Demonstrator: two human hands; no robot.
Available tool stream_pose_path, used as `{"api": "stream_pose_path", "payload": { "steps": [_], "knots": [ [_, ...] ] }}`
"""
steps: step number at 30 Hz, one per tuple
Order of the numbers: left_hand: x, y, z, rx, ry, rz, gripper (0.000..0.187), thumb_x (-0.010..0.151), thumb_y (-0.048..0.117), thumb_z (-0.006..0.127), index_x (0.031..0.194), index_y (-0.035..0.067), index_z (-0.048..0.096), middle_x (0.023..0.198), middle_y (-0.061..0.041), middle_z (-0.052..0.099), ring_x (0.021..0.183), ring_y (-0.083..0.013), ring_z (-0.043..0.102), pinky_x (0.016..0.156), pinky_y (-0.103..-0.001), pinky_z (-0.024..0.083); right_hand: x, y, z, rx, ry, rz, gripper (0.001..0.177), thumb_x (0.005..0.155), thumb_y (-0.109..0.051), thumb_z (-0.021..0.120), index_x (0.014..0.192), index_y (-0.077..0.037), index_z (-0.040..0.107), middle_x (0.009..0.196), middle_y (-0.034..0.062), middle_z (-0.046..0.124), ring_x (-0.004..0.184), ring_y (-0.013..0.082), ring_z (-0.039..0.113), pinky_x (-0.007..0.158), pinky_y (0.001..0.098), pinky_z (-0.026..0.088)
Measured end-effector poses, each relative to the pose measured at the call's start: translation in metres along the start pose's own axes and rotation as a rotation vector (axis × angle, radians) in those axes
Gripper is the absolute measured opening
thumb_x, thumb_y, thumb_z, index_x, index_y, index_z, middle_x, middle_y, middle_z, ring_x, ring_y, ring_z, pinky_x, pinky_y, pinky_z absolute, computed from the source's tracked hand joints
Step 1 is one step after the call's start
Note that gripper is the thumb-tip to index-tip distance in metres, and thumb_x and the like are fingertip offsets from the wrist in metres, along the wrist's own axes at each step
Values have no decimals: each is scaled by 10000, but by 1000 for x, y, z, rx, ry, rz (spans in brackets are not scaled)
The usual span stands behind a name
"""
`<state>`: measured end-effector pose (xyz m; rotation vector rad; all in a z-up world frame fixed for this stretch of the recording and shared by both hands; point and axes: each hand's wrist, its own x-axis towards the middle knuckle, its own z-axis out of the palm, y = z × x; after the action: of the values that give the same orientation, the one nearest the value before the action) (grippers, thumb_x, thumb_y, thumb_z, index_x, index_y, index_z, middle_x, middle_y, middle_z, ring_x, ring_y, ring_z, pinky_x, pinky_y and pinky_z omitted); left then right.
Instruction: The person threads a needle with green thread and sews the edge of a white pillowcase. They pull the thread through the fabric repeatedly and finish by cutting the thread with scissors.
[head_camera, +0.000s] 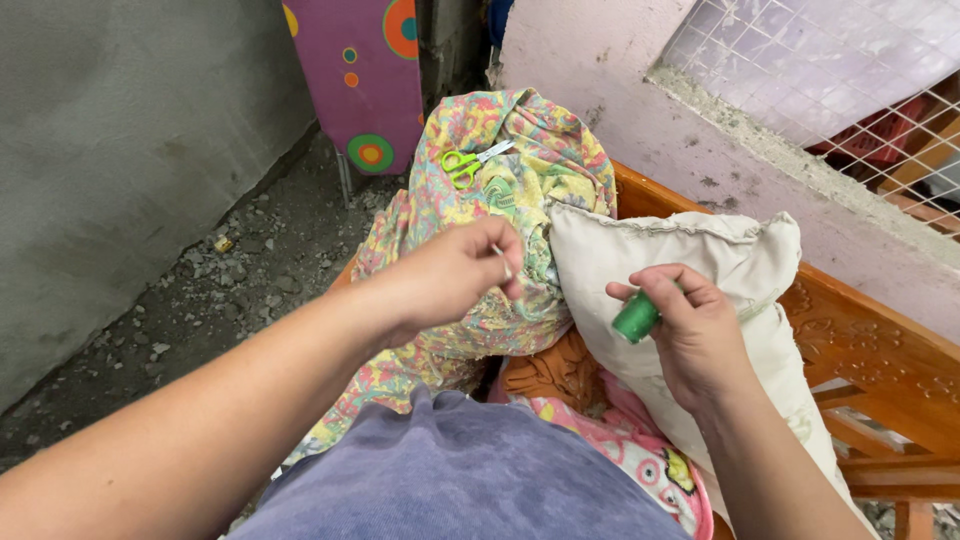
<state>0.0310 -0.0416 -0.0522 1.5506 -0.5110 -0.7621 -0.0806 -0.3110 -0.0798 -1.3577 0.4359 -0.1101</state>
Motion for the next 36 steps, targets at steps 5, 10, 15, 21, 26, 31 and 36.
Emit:
{"api": "stream_pose_path", "payload": {
  "steps": [5, 10, 15, 21, 26, 31, 36],
  "knots": [
    [-8, -7, 10, 64, -174, -140, 68, 969, 153, 520, 968, 129, 584, 863, -17, 744, 802, -50, 593, 724, -246, 453, 3, 4, -12, -147, 42, 87, 181, 932, -132, 733, 1024, 18, 689, 842, 56, 704, 753, 183, 673, 656, 312, 535],
    [-10, -1, 16, 29, -211, -186, 64, 972, 152, 525, 963, 122, 581, 762, 17, 569, 669, -69, 456, 575, -255, 371, 2, -7, -12, -71, -55, 166, 277, 975, -219, 682, 1111, 22, 666, 946, 67, 683, 770, 155, 654, 687, 279, 527],
    [-11, 10, 14, -69, -113, -190, 139, 1003, 283, 560, 970, 151, 586, 743, 69, 493, 646, -50, 410, 536, -247, 342, -12, -29, -6, 338, -327, 336, 502, 1009, -297, 603, 1422, -22, 525, 1123, 103, 632, 880, 158, 625, 751, 298, 552],
    [-14, 20, 13, -74, -75, -194, 182, 1007, 330, 546, 973, 153, 572, 711, 59, 473, 614, -63, 388, 511, -248, 349, -22, -40, -2, 340, -448, 321, 607, 918, -70, 583, 1503, -20, 430, 1228, 151, 633, 1028, 200, 638, 856, 318, 556],
    [-10, 12, 14, -12, -57, -69, 143, 1001, 269, 558, 997, 132, 599, 752, 31, 566, 664, -61, 452, 590, -258, 384, -23, -45, 2, 266, -400, 286, 599, 926, -33, 570, 1509, -21, 438, 1307, 230, 611, 1168, 299, 633, 933, 389, 556],
    [-8, 2, 14, 186, 49, 212, 123, 1001, 201, 573, 997, 80, 594, 881, 36, 665, 806, -36, 574, 723, -263, 496, -32, -54, 14, 196, -327, 274, 589, 900, -49, 541, 1478, -65, 426, 1362, 253, 599, 1279, 359, 614, 990, 441, 548],
    [-4, 8, 24, -116, -20, 232, 95, 1049, 154, 539, 1067, 67, 571, 862, 17, 567, 777, -64, 558, 697, -257, 479, -34, -60, 24, 170, -367, 258, 588, 896, -47, 542, 1471, -58, 418, 1355, 262, 622, 1270, 361, 621, 996, 419, 545]
  ]
}}
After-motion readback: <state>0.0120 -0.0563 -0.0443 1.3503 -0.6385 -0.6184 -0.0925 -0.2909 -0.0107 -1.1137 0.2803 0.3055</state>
